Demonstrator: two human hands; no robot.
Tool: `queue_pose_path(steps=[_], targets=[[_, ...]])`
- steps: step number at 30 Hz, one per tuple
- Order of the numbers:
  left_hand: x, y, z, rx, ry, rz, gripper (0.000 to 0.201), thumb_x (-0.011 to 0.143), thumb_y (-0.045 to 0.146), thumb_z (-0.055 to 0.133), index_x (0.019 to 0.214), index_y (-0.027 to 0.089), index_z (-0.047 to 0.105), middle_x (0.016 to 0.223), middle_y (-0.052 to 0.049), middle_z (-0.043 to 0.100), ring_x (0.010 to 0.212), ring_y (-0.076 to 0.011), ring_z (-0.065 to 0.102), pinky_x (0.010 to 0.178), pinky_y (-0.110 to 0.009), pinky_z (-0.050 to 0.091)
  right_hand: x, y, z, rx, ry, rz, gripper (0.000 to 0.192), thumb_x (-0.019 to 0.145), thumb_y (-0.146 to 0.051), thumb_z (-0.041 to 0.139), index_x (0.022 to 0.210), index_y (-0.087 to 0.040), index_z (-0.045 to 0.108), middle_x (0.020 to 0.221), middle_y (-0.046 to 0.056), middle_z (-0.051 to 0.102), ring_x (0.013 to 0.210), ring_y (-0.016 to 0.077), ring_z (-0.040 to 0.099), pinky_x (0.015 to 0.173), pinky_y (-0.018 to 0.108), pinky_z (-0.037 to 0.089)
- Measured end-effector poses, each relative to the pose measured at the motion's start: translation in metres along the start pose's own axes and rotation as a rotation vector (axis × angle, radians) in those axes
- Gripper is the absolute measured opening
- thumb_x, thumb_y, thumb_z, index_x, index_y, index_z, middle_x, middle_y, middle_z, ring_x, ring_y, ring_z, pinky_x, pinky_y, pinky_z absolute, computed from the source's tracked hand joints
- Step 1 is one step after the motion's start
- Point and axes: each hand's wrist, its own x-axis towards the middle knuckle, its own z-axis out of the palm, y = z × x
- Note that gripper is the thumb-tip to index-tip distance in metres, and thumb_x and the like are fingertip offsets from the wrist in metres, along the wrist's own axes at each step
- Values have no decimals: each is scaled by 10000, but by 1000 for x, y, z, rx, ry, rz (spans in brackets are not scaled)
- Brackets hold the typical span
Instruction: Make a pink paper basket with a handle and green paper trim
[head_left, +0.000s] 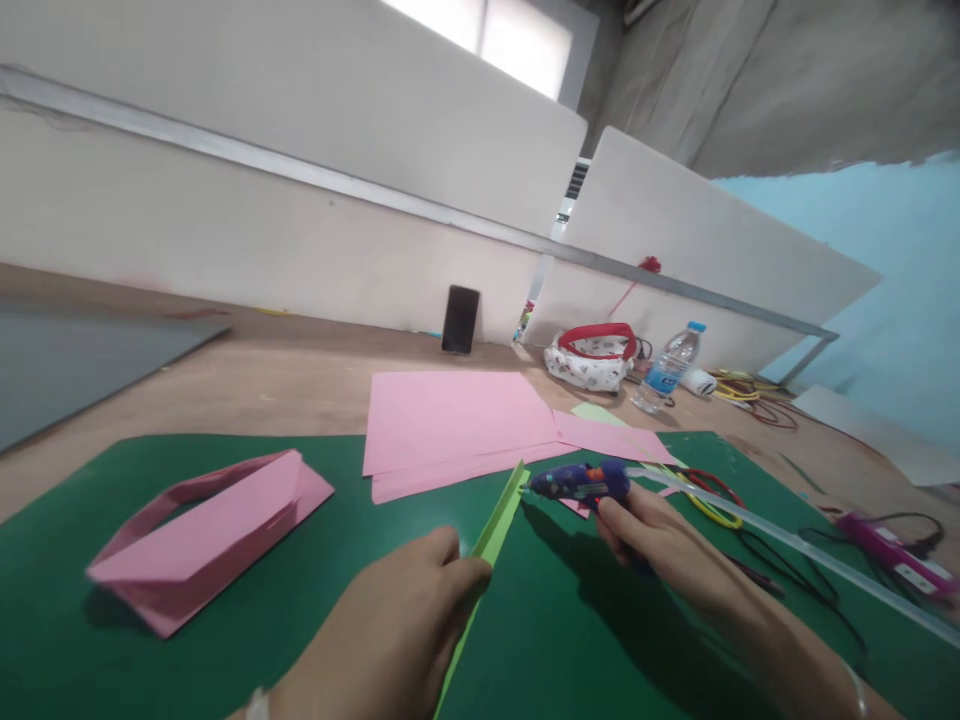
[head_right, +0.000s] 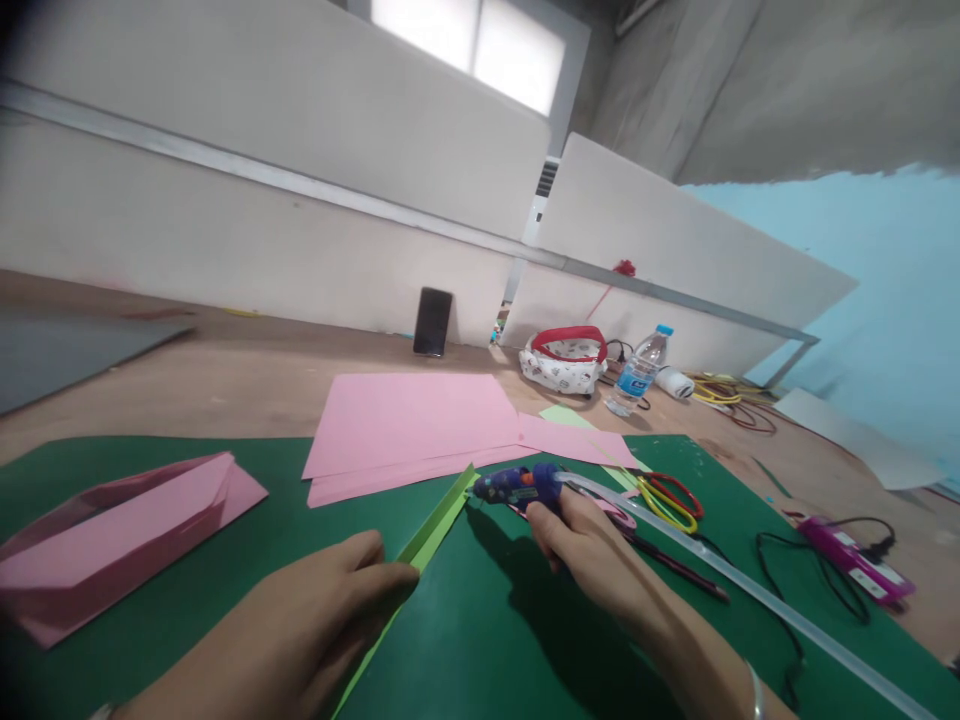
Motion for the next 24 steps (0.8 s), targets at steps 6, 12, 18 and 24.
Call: queue_pose_path(steps=[6,12,18,24], targets=[[0,-1,0,8,-19,5,315,925,264,378,961,238,690,870,-70,587,741,-193,595,665,-296,480,7,2,5,42,26,20,424,873,-583,442,648,-224,427,577,-12,457,538,147,420,519,291,304],[0,0,-1,2,-14,4,305,926,272,372,957,235,673,883,-67,599,756,-191,599,674,-290,485,16,2,2,33,26,31,368,890,-493,432,647,-217,413,553,-24,445,526,135,429,525,283,311],[0,-5,1,-27,-2,5,283,890,284,415,1087,240,614,1004,-86,639,887,-240,619,787,-352,512,11,-8,1,31,-3,45,353,888,-470,447,651,-210,421,565,-25,448,530,128,431,521,274,315],[1,-8,1,-74,55,68,555,856,218,423,1405,286,387,1134,-93,642,988,-259,617,848,-367,507,8,-9,2,40,-21,69,344,888,-463,471,665,-206,423,572,-29,456,530,126,444,522,270,334]])
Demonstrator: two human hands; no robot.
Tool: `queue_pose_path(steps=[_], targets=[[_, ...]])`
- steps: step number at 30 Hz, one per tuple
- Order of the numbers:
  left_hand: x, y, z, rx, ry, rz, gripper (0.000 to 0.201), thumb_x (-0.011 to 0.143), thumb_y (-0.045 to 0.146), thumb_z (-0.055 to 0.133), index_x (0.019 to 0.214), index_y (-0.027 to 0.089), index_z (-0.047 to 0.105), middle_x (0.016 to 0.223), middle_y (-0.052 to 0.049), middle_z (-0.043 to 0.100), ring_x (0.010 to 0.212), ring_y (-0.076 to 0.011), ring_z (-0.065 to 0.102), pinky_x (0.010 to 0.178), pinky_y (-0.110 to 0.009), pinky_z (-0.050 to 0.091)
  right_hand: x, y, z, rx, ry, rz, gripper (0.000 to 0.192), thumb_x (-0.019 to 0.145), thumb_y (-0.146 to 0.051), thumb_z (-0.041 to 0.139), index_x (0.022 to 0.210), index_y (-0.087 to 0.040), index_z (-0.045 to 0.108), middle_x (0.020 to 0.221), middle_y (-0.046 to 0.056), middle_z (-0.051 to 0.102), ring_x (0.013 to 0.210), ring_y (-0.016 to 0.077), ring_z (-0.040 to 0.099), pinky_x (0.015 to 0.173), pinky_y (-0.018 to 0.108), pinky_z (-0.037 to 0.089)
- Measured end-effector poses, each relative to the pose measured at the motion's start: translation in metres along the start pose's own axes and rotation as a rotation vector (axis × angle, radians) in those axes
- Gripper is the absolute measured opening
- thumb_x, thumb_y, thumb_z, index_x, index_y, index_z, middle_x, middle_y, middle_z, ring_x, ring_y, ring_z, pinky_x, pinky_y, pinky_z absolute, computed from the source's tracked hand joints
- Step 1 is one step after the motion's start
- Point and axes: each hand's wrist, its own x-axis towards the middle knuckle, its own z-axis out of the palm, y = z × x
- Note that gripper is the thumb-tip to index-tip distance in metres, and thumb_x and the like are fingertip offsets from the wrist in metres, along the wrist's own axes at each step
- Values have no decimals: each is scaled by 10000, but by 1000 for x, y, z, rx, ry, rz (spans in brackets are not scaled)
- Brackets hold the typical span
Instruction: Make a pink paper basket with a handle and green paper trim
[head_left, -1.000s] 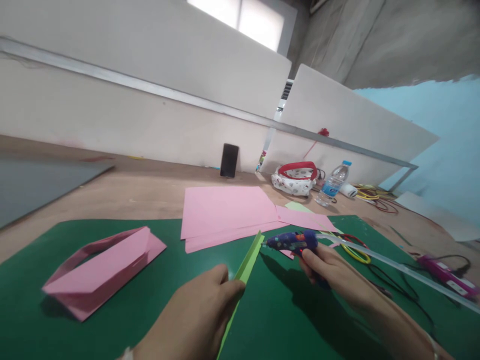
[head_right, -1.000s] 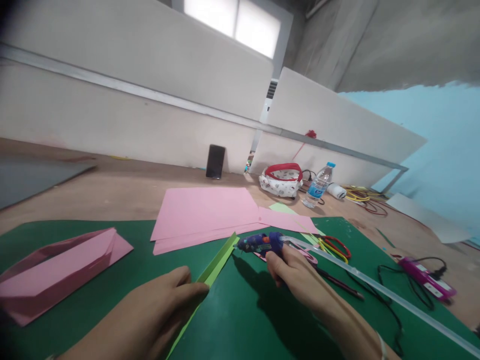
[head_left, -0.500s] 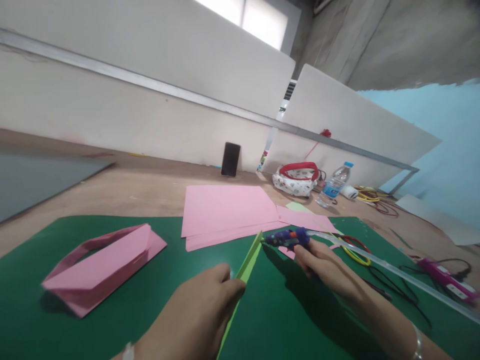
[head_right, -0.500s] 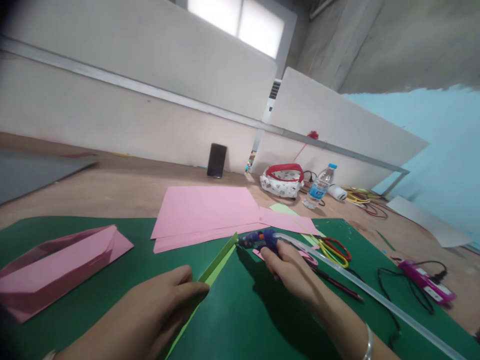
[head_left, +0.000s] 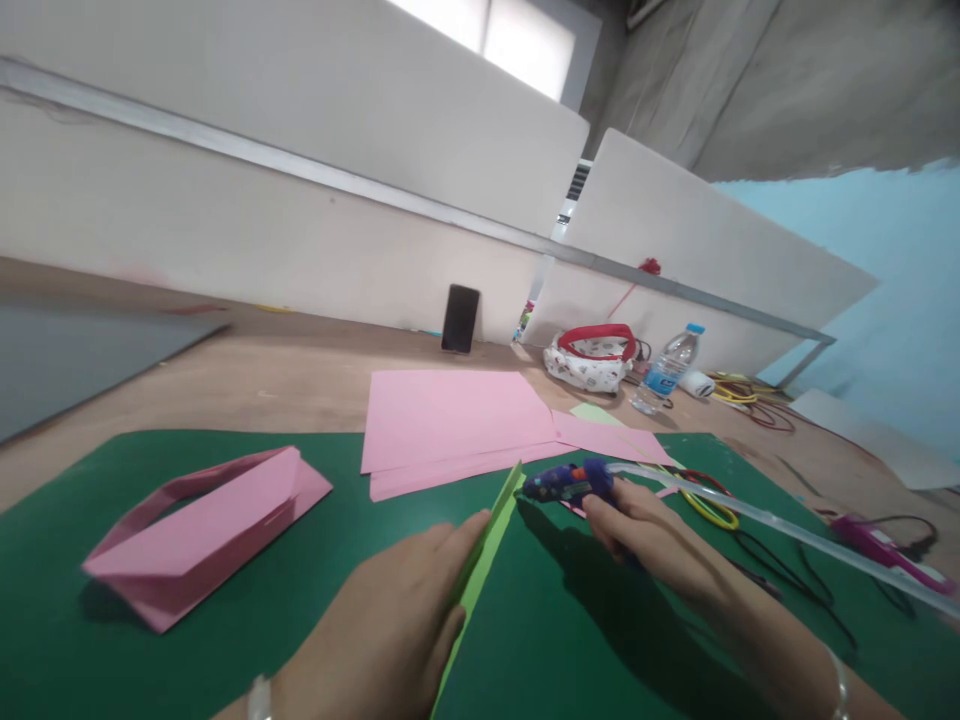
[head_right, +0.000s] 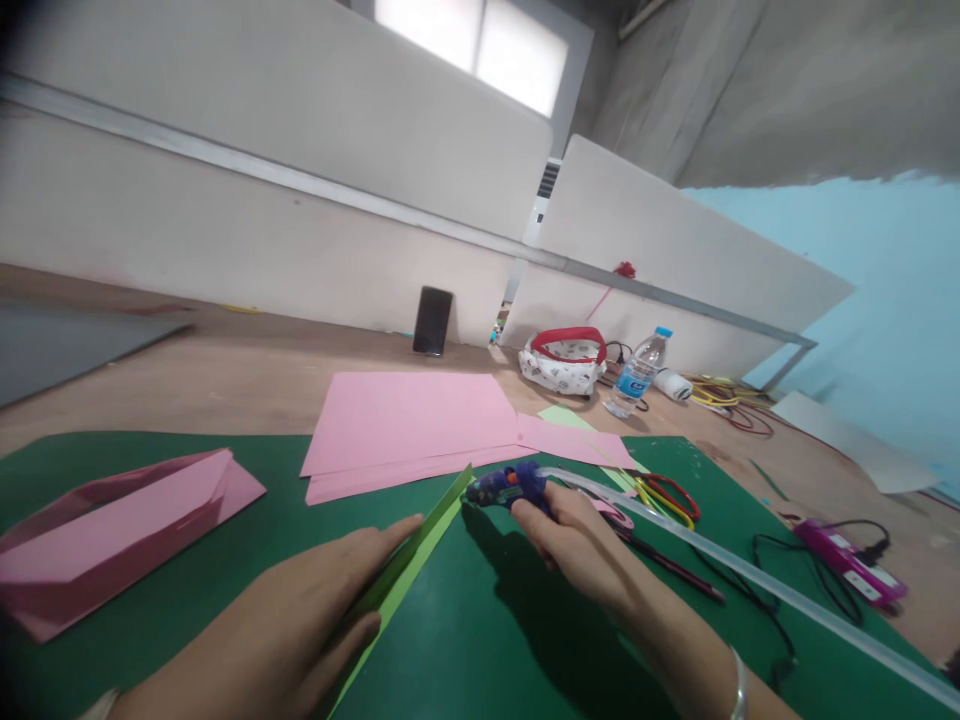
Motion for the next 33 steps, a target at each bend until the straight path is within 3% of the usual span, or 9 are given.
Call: queue_pose_path(steps=[5,10,23,29,33], targets=[[1,5,-2,47,-73,-49,483,903,249,380,1380,301,430,1018,-88,644,856,-242,641,777,-371,526,12,7,-2,18,41,-42,365,906,-465,448,647,-211,406,555,-36,438,511,122,433,521,273,337],[1,6,-3,67,-72,-65,362,862,222,420,1180,250,590,1015,-94,640,903,-262,633,809,-402,525,13,6,-4,20,25,-42,354,907,-453,462,655,-210,411,552,-37,442,507,120,439,524,270,340],[1,6,-2,53,-74,-106,378,832,202,435,1183,244,567,1113,-112,633,972,-298,629,845,-471,524,-18,-21,-3,-83,-158,6,368,878,-505,479,677,-201,429,601,-25,423,564,123,401,521,246,331],[-1,9,-5,43,-75,-81,327,846,200,453,1147,234,575,1026,-89,639,923,-264,629,820,-399,530,-33,-30,2,13,-287,32,355,846,-544,494,814,-190,490,665,-22,429,605,131,392,541,246,325],[-2,10,-5,26,-71,-65,315,853,207,462,1150,231,562,1020,-82,631,912,-250,621,810,-372,523,-25,-26,0,-48,-204,43,378,836,-549,482,687,-206,425,642,-19,417,594,134,393,543,257,328]])
